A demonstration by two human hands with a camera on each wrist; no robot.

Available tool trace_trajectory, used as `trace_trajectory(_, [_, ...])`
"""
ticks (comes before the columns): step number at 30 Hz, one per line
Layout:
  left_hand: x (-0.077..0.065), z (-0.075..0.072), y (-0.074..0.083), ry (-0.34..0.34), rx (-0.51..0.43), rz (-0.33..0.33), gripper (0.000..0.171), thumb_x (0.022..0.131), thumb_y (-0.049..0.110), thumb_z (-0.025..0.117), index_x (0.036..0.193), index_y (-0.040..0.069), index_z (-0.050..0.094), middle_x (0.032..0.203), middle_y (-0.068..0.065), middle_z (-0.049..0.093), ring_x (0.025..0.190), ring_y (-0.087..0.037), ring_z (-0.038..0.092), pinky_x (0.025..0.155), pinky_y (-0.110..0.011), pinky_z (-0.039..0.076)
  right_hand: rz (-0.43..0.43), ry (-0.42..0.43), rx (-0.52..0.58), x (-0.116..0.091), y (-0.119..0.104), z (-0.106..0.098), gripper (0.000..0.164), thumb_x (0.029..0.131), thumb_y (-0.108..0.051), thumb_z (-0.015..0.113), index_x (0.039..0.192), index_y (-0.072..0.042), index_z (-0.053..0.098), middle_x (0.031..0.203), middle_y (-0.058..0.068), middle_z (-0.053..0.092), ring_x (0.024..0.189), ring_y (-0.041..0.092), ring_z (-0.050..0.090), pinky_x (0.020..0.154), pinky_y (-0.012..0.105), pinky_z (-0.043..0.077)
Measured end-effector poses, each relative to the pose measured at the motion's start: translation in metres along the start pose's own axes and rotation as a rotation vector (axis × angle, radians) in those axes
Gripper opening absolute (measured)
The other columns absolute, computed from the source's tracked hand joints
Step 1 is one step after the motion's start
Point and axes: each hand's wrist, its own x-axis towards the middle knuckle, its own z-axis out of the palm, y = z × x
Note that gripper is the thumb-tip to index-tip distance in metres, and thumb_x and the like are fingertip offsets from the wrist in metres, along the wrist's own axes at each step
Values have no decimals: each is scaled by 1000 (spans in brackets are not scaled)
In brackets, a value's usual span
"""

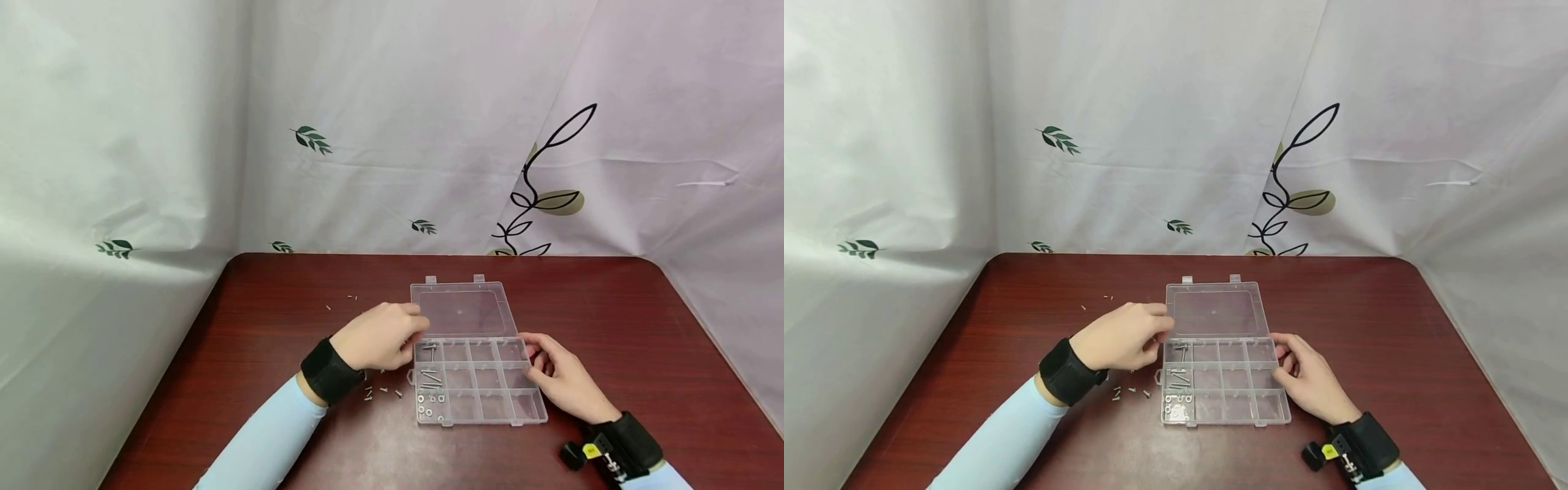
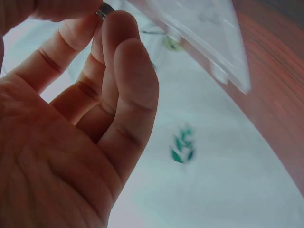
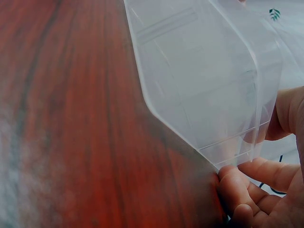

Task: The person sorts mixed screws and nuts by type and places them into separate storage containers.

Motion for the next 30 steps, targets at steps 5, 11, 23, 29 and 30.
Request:
trace_trajectory(5, [1, -7, 24, -2, -2, 102, 19, 74, 5, 63, 75, 20, 51, 75, 9, 39, 61, -4, 41, 58, -20, 36, 1, -3, 3, 0, 0, 0, 51, 83, 11, 66, 130, -7, 58, 98, 3, 55, 75, 5, 49, 64, 22, 40])
trace_trajectory(11, [-1, -7, 46, -19, 22, 181, 18, 76, 7, 64, 78, 21, 51, 77, 10, 38, 61, -2, 39, 57, -17, 34, 2, -2, 6, 0, 1, 0, 52, 83, 11, 67, 130, -8, 58, 98, 3, 55, 75, 5, 50, 64, 23, 40])
trace_trajectory(23, [-4, -9, 63, -39, 69, 238, 15, 78, 9, 64, 82, 21, 56, 79, 10, 39, 65, -3, 37, 57, -18, 32, 5, -1, 4, 0, 0, 1, 51, 83, 11, 67, 130, -8, 58, 98, 2, 54, 75, 6, 49, 63, 22, 40])
trace_trajectory(29, [-5, -8, 66, -34, 82, 234, 15, 77, 9, 63, 82, 22, 55, 77, 10, 39, 62, -3, 36, 54, -18, 31, -5, 5, 1, -1, 1, 1, 51, 82, 12, 66, 128, -7, 58, 97, 2, 54, 74, 6, 49, 63, 22, 40])
trace_trajectory(30, [-5, -7, 66, -33, 80, 235, 15, 77, 9, 63, 82, 22, 55, 77, 10, 39, 62, -3, 36, 53, -18, 31, -5, 5, 2, -1, 1, 1, 51, 82, 12, 66, 128, -7, 58, 97, 2, 54, 74, 6, 49, 63, 22, 40])
